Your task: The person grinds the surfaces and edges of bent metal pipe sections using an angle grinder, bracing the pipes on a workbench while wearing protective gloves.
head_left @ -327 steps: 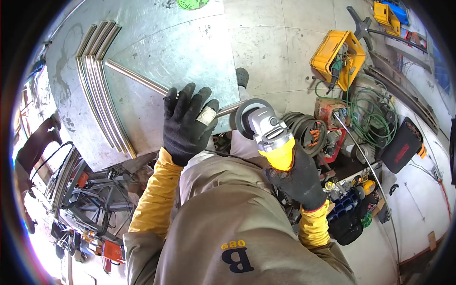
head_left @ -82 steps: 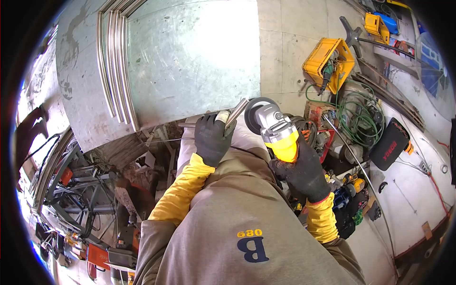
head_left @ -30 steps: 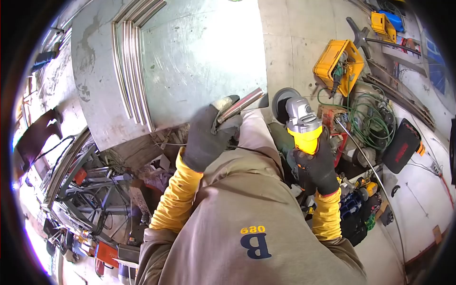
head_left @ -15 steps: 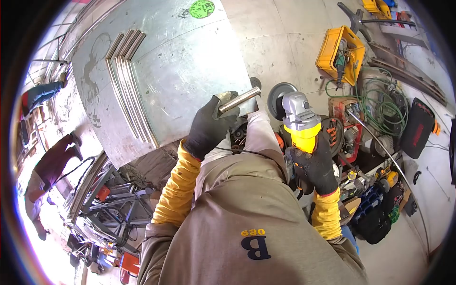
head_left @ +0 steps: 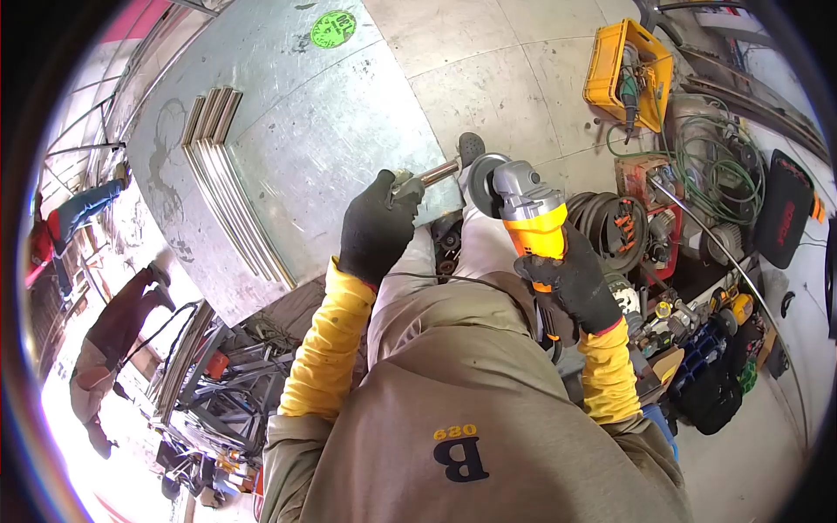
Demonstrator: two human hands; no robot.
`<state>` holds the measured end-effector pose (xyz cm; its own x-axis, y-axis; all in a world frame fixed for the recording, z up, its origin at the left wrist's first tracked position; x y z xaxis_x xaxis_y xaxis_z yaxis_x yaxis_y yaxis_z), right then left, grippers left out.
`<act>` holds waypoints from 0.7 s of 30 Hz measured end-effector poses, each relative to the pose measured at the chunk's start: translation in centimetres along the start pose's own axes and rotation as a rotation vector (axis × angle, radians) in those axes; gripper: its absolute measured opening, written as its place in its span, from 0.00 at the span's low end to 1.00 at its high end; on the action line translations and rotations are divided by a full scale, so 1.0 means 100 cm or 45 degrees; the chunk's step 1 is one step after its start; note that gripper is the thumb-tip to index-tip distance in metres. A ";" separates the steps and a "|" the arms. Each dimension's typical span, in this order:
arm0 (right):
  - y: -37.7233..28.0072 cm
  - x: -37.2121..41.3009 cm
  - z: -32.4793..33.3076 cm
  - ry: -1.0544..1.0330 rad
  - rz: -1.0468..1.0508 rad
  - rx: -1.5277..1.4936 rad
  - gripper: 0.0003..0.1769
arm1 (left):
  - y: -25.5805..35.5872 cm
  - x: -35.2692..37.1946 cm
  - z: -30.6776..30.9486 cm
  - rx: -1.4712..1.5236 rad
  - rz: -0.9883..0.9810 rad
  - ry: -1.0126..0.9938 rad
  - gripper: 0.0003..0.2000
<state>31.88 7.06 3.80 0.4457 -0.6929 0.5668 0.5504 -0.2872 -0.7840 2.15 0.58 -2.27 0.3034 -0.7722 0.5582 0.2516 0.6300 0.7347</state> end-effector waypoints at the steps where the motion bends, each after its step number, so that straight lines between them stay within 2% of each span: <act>1: 0.003 0.000 -0.001 -0.061 -0.099 -0.132 0.27 | 0.008 0.006 0.000 -0.063 -0.040 0.076 0.11; 3: 0.002 -0.003 -0.001 -0.091 -0.116 -0.241 0.28 | 0.013 0.012 -0.002 -0.134 -0.080 0.147 0.11; 5: 0.000 -0.005 0.000 -0.124 -0.133 -0.348 0.30 | 0.012 0.017 -0.006 -0.328 -0.220 0.280 0.10; 7: -0.001 -0.005 0.001 -0.170 -0.182 -0.380 0.28 | 0.011 0.019 -0.008 -0.298 -0.166 0.302 0.10; 9: 0.004 -0.006 0.005 -0.183 -0.147 -0.324 0.28 | 0.013 0.022 -0.015 -0.591 -0.420 0.316 0.10; 11: 0.005 -0.008 0.008 -0.199 -0.108 -0.266 0.28 | 0.012 0.026 -0.018 -0.668 -0.461 0.326 0.11; 12: 0.003 -0.010 0.009 -0.222 -0.086 -0.235 0.31 | 0.013 0.028 -0.020 -0.742 -0.506 0.340 0.11; 13: 0.001 -0.011 0.010 -0.245 -0.064 -0.202 0.35 | 0.012 0.028 -0.023 -0.743 -0.503 0.341 0.11; 15: -0.003 -0.015 0.011 -0.251 -0.027 -0.184 0.35 | 0.004 0.026 -0.024 -0.605 -0.261 0.380 0.13; 19: -0.013 -0.026 0.012 -0.302 0.116 -0.097 0.35 | 0.008 0.031 -0.026 -0.531 -0.214 0.454 0.15; 21: -0.019 -0.029 0.017 -0.354 0.015 -0.134 0.35 | 0.009 0.032 -0.027 -0.537 -0.180 0.479 0.15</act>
<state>30.70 10.73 4.08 0.6357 -0.4933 0.5938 0.4743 -0.3573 -0.8046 5.79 -1.11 -0.88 0.5264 -0.8174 0.2339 0.6344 0.5608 0.5321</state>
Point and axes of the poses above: each hand's wrist, its own x-axis away from the middle knuckle, its own z-axis out of the back of the hand, y = z × x, the point moved 5 cm from there along -x, towards the middle knuckle, and after that the axes turned 7 degrees about z, right-handed, at the moved point
